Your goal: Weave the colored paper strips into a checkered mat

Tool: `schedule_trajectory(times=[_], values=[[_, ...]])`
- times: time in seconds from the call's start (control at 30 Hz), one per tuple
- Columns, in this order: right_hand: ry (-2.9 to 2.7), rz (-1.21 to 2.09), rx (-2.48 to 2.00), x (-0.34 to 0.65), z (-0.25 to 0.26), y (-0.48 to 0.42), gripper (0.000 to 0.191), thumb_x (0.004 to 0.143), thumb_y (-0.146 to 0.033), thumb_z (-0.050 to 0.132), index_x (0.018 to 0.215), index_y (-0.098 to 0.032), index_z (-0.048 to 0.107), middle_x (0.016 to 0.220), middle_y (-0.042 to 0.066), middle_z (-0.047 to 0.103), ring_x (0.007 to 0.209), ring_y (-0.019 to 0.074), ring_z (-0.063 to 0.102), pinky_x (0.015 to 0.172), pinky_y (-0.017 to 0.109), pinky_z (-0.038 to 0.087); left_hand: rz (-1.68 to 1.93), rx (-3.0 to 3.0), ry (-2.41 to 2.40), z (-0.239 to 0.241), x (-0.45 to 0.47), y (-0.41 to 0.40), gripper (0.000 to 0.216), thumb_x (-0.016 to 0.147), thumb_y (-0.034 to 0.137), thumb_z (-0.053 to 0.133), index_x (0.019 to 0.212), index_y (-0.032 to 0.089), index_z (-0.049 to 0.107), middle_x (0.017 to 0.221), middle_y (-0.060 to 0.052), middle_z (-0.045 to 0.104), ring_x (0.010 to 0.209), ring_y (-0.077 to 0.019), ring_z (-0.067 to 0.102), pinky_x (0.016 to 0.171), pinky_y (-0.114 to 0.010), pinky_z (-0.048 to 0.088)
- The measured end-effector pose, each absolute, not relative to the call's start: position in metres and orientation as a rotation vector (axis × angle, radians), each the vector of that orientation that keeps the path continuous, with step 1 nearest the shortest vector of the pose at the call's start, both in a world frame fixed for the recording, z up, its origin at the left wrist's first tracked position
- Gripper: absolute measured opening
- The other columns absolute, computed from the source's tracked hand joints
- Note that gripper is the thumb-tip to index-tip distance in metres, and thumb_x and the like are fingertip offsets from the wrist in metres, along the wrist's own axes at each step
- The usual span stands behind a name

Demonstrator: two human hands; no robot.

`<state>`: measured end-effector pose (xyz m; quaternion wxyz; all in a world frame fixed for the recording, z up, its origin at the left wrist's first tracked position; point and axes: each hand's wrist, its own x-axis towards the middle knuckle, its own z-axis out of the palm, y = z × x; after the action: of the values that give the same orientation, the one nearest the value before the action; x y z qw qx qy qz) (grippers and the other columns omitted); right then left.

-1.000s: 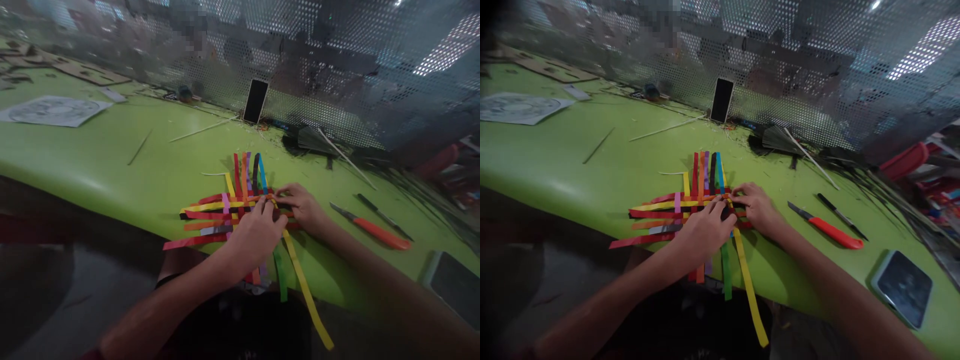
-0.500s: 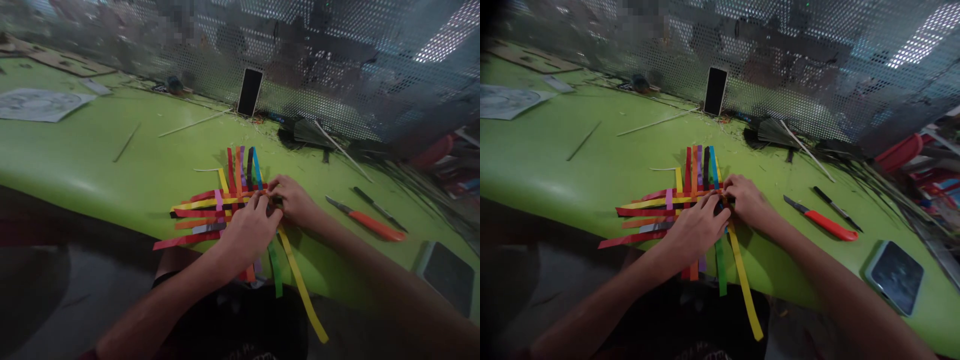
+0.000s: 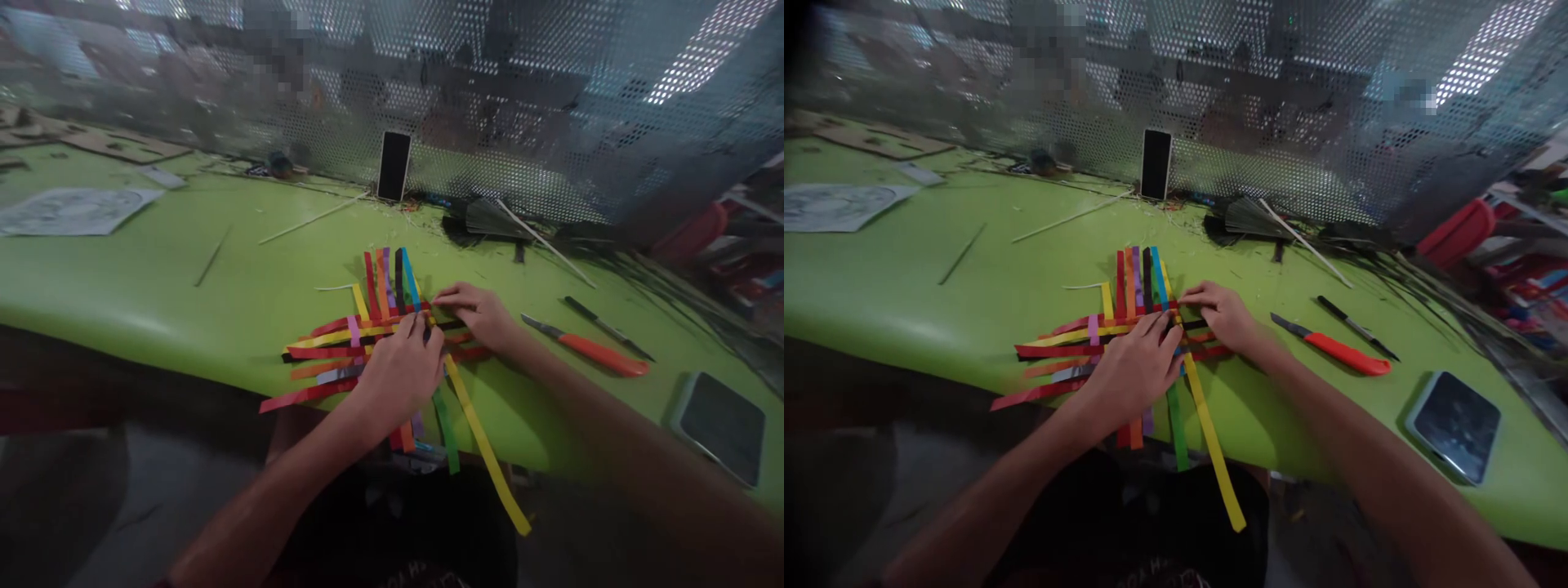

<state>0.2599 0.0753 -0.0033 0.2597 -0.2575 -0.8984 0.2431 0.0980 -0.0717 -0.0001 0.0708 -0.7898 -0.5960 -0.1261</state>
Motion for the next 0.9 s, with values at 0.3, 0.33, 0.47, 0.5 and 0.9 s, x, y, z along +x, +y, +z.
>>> schedule_trajectory(times=[0.3, 0.33, 0.47, 0.5, 0.9], values=[[-2.721, 0.261, -0.503, 0.264, -0.006, 0.070, 0.041, 0.094, -0.009, 0.050, 0.123, -0.021, 0.076, 0.118, 0.013, 0.073, 0.107, 0.0274, 0.067, 0.097, 0.047, 0.058, -0.393, -2.403, -1.808, 0.000, 0.097, -0.073, 0.036, 0.109, 0.029, 0.041, 0.132, 0.008, 0.059, 0.149, -0.025, 0.057, 0.141, -0.0349, 0.053, 0.087, -0.044, 0.065], [-2.736, 0.236, -0.478, 0.264, -0.005, 0.069, 0.039, 0.096, -0.013, 0.052, 0.126, -0.021, 0.075, 0.118, 0.013, 0.073, 0.106, 0.0275, 0.067, 0.095, 0.047, 0.058, -0.409, -2.404, -1.815, -0.001, 0.096, -0.073, 0.036, 0.109, 0.030, 0.041, 0.132, 0.009, 0.059, 0.149, -0.024, 0.057, 0.141, -0.0346, 0.053, 0.088, -0.044, 0.065], [-2.775, 0.178, -0.380, 0.264, -0.001, 0.065, 0.035, 0.100, -0.033, 0.060, 0.131, -0.021, 0.072, 0.118, 0.014, 0.072, 0.103, 0.0278, 0.064, 0.092, 0.047, 0.057, -0.503, -2.411, -1.846, -0.002, 0.095, -0.073, 0.030, 0.108, 0.030, 0.047, 0.127, 0.012, 0.062, 0.148, -0.019, 0.059, 0.140, -0.0325, 0.055, 0.087, -0.043, 0.066], [-2.775, 0.180, -0.376, 0.264, -0.001, 0.063, 0.036, 0.100, -0.036, 0.062, 0.131, -0.021, 0.072, 0.119, 0.014, 0.072, 0.102, 0.0280, 0.064, 0.092, 0.047, 0.056, -0.519, -2.416, -1.846, -0.002, 0.095, -0.073, 0.029, 0.107, 0.029, 0.047, 0.126, 0.013, 0.062, 0.148, -0.018, 0.060, 0.139, -0.0323, 0.056, 0.086, -0.042, 0.066], [-2.657, 0.262, -0.532, 0.269, -0.013, 0.066, 0.036, 0.096, -0.018, 0.056, 0.125, -0.026, 0.076, 0.119, 0.010, 0.072, 0.109, 0.0270, 0.066, 0.099, 0.047, 0.056, -0.472, -2.344, -1.822, -0.003, 0.097, -0.072, 0.039, 0.106, 0.029, 0.052, 0.134, 0.004, 0.061, 0.146, -0.022, 0.062, 0.139, -0.0306, 0.058, 0.102, -0.042, 0.059]])
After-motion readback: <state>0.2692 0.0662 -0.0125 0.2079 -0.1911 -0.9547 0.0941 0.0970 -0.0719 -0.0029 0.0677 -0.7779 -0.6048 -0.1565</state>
